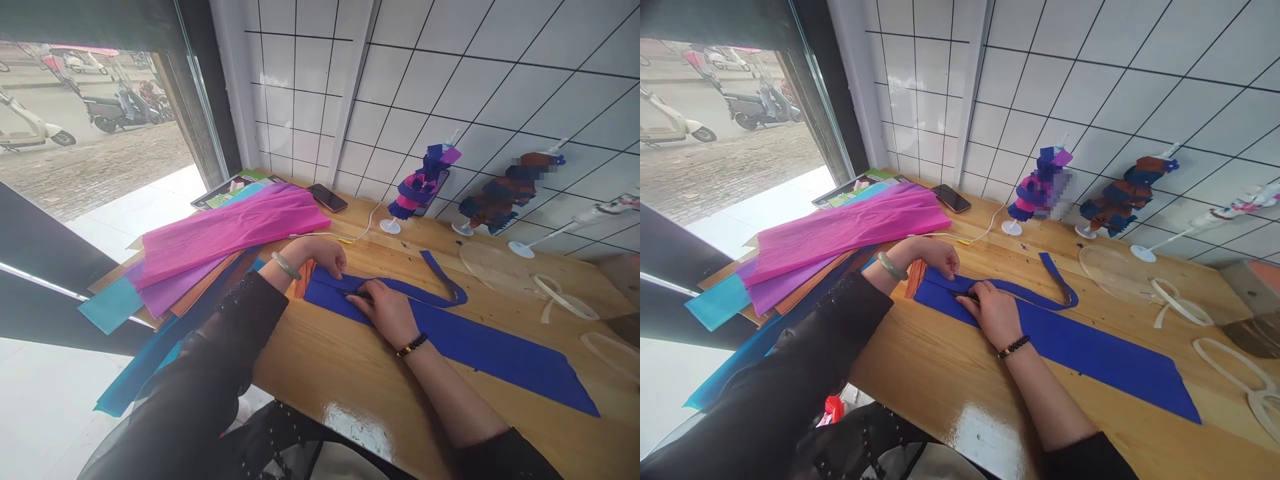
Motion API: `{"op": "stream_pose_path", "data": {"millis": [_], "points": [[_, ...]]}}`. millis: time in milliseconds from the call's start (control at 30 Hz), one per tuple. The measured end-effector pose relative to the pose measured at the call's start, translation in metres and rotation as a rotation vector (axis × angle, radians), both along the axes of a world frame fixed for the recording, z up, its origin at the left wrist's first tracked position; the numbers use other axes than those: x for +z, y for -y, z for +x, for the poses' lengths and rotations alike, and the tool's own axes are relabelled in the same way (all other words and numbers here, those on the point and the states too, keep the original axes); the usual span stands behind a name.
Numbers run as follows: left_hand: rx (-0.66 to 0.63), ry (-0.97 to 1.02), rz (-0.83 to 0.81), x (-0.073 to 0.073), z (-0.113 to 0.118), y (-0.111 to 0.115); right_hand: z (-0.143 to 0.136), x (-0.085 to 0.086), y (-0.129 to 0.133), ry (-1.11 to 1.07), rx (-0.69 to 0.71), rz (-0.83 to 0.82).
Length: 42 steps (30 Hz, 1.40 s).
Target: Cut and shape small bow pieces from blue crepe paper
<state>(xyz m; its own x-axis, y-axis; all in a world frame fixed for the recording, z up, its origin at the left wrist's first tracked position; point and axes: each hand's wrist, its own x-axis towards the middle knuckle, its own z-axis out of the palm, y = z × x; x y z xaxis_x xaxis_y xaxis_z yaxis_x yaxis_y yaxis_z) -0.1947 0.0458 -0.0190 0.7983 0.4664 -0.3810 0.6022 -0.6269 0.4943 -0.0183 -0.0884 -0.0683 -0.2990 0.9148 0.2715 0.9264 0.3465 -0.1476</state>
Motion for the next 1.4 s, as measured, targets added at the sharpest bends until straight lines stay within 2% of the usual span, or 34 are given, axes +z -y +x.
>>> {"op": "stream_pose_path", "data": {"millis": [467, 1400], "points": [[-0.046, 0.016, 0.006, -0.010, 0.001, -0.006, -0.008, 0.002, -0.003, 0.002, -0.006, -0.020], [-0.042, 0.030, 0.000, -0.014, 0.002, -0.009, -0.016, 0.002, -0.002, -0.018, 0.001, -0.018]]}}
